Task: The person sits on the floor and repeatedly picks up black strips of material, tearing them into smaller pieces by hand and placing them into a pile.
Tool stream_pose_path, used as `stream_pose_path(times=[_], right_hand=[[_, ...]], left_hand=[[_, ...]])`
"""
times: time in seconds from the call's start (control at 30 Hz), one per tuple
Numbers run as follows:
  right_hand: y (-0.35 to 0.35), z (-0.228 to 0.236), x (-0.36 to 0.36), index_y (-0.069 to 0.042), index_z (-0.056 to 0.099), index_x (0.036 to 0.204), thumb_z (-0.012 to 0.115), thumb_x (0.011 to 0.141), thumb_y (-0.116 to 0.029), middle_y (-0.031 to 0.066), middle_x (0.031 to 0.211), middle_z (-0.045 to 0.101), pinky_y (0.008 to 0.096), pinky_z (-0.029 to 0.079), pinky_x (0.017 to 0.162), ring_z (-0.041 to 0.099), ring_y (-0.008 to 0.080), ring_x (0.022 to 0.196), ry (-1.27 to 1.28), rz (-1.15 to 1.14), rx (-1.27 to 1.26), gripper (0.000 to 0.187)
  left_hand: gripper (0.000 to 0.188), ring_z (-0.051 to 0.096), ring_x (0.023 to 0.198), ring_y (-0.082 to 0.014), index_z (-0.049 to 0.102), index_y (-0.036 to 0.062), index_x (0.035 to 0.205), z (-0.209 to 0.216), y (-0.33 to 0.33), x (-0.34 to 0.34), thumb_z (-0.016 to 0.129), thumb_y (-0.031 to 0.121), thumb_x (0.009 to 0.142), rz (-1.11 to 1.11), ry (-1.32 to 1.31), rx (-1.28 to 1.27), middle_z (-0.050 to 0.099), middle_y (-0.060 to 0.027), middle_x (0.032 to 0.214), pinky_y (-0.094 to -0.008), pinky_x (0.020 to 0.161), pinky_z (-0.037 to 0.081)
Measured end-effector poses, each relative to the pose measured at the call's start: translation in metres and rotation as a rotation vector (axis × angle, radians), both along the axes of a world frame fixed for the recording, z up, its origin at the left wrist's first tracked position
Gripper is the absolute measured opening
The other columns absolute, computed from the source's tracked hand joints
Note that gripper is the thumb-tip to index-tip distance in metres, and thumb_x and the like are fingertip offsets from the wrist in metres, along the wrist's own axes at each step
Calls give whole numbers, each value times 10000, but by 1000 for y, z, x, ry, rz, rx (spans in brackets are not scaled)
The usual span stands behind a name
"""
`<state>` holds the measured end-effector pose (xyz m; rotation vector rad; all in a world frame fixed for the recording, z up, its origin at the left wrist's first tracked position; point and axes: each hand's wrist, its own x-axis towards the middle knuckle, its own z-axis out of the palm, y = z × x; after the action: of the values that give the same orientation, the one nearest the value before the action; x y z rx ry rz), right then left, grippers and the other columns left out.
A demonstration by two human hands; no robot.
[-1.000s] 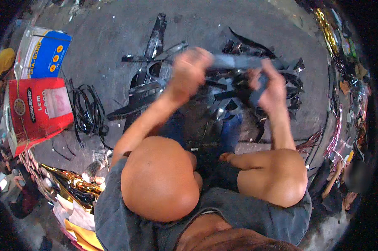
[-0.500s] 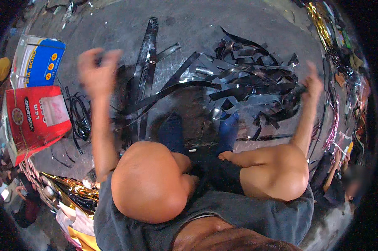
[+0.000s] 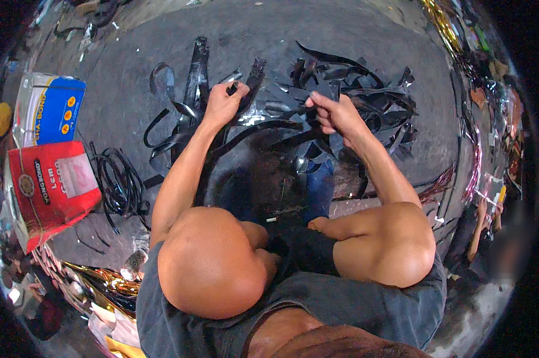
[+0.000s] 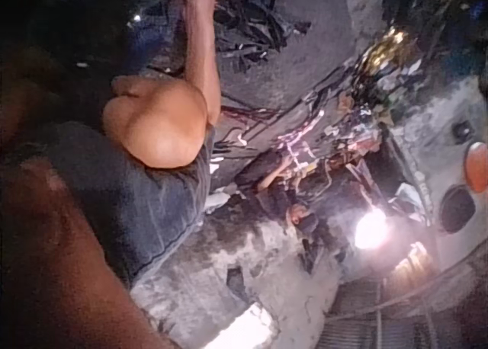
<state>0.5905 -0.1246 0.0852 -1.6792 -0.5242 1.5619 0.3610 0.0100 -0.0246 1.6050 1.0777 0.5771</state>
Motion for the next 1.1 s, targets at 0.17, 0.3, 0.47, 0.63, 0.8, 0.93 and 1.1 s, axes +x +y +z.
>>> stream_pose_path(times=[0.17,0.3,0.47,0.63,0.8,0.93,1.1], right_hand=[[24,5,-7,-40,572,848,527,972,-378,-86,556,297,213,217,396,282,34,451,220,-72,25,362],[31,4,-9,-49,606,808,665,870,-408,-71,572,422,220,268,417,362,44,466,-44,-68,215,370],[20,17,-32,-97,640,759,829,730,-256,-66,634,537,215,334,445,449,33,523,-104,-138,260,248],[29,26,-9,-91,628,803,763,811,-220,-68,634,492,205,266,410,375,23,477,57,-272,299,187],[18,29,-34,-72,636,795,796,766,-161,-37,666,567,203,298,423,436,40,488,45,-126,224,185],[22,40,-21,-77,613,746,801,759,-142,-33,631,559,215,303,412,452,51,484,-93,-118,251,199],[46,35,42,-46,678,827,757,799,-161,-18,637,568,220,354,465,487,61,530,-322,-420,388,142]], left_hand=[[192,543,723,-78,673,-15,830,53,-19,16,640,170,869,-72,-196,-20,640,-1,742,-264,686,440],[217,459,639,-43,632,4,746,79,-25,27,639,177,878,-131,-240,-48,553,53,665,-243,584,377],[256,388,598,-31,612,34,730,99,-31,38,648,226,895,-164,-346,-315,476,80,638,-233,528,303],[200,439,631,-41,627,-3,810,110,-46,34,674,179,879,-244,-199,14,504,67,652,-236,562,360],[159,415,708,-30,604,10,787,117,-46,38,639,127,890,-294,-414,-71,488,75,694,-232,627,368],[208,390,682,-34,531,31,726,129,-52,29,629,122,886,-310,-245,-269,450,75,678,-228,614,346],[247,397,671,-54,510,24,710,153,-56,13,654,152,865,-369,-167,-106,449,51,656,-242,615,352]])
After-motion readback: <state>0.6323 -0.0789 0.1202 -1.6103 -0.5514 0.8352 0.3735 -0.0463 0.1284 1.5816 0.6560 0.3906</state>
